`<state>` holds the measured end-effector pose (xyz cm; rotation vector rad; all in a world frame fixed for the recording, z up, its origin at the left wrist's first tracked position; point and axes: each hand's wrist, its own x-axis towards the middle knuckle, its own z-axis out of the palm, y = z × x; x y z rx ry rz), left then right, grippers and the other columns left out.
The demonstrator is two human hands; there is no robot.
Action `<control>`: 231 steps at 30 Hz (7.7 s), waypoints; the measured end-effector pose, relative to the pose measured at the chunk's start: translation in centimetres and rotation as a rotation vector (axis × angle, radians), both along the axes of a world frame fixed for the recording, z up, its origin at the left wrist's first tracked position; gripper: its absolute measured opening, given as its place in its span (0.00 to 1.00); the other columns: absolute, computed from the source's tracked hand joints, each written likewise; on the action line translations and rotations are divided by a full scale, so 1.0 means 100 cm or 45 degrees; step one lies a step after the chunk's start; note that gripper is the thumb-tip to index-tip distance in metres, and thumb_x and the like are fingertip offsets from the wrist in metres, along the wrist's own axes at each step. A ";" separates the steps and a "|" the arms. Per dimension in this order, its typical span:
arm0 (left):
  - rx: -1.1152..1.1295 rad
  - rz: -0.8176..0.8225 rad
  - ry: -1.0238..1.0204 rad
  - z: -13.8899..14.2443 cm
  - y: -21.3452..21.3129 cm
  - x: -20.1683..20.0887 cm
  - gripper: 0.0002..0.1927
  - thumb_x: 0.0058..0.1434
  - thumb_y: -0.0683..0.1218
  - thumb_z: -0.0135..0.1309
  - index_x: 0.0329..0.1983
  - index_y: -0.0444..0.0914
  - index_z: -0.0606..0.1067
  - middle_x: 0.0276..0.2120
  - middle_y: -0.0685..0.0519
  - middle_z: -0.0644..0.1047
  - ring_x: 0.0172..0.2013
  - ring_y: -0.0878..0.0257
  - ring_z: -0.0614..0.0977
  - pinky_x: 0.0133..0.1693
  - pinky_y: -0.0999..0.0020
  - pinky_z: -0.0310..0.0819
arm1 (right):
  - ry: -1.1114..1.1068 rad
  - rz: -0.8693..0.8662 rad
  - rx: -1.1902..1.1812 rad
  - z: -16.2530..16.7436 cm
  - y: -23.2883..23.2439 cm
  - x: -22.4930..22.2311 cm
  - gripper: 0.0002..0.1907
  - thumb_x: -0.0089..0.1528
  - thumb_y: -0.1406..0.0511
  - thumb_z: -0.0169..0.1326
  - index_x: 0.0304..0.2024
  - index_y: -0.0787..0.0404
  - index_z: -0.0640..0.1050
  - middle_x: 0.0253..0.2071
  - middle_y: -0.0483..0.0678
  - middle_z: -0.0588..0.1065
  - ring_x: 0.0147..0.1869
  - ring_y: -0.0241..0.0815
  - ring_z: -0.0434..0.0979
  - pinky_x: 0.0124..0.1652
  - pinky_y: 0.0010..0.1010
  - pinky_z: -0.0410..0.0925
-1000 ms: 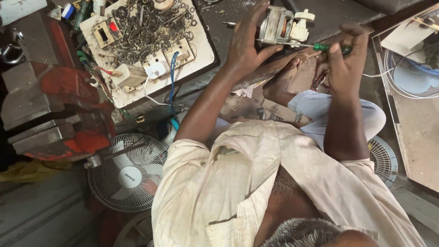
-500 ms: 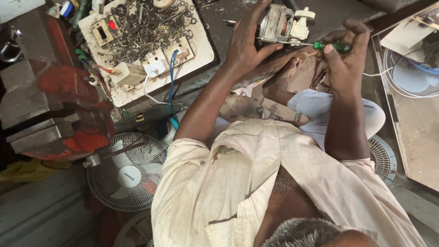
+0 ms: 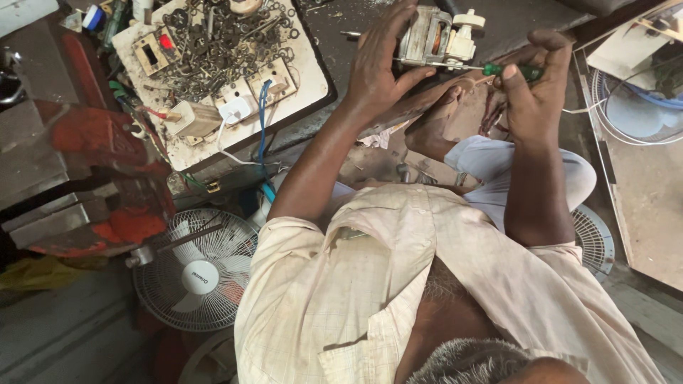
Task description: The person holds a small electric motor/pump assembly on the workbench and uses a green-handled screwdriver to unscrew and adjust its parts. They reposition the unit, work on different screws and fittings, and manipulate the housing and wiring by hand throughout the clip.
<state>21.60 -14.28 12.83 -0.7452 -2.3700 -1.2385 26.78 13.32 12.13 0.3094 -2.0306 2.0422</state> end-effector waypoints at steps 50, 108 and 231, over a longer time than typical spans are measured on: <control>-0.039 0.008 0.005 0.151 -0.083 0.144 0.46 0.61 0.59 0.72 0.74 0.42 0.60 0.72 0.50 0.65 0.73 0.52 0.66 0.70 0.53 0.60 | -0.215 0.046 -0.025 0.127 -0.072 0.155 0.27 0.69 0.62 0.58 0.64 0.58 0.59 0.45 0.45 0.73 0.44 0.35 0.75 0.44 0.26 0.68; -0.189 0.013 0.115 0.262 -0.131 0.167 0.45 0.61 0.54 0.69 0.74 0.41 0.58 0.74 0.48 0.60 0.73 0.45 0.62 0.72 0.49 0.58 | 0.057 -0.280 0.025 0.225 -0.139 0.125 0.08 0.79 0.69 0.50 0.61 0.61 0.70 0.51 0.46 0.73 0.46 0.32 0.75 0.45 0.25 0.72; 1.677 -0.741 -0.819 0.162 -0.168 0.333 0.34 0.70 0.62 0.53 0.68 0.33 0.68 0.59 0.43 0.78 0.59 0.54 0.82 0.62 0.54 0.79 | 0.611 0.512 0.801 0.341 -0.209 0.294 0.08 0.80 0.72 0.45 0.60 0.71 0.67 0.49 0.50 0.71 0.51 0.36 0.72 0.53 0.25 0.67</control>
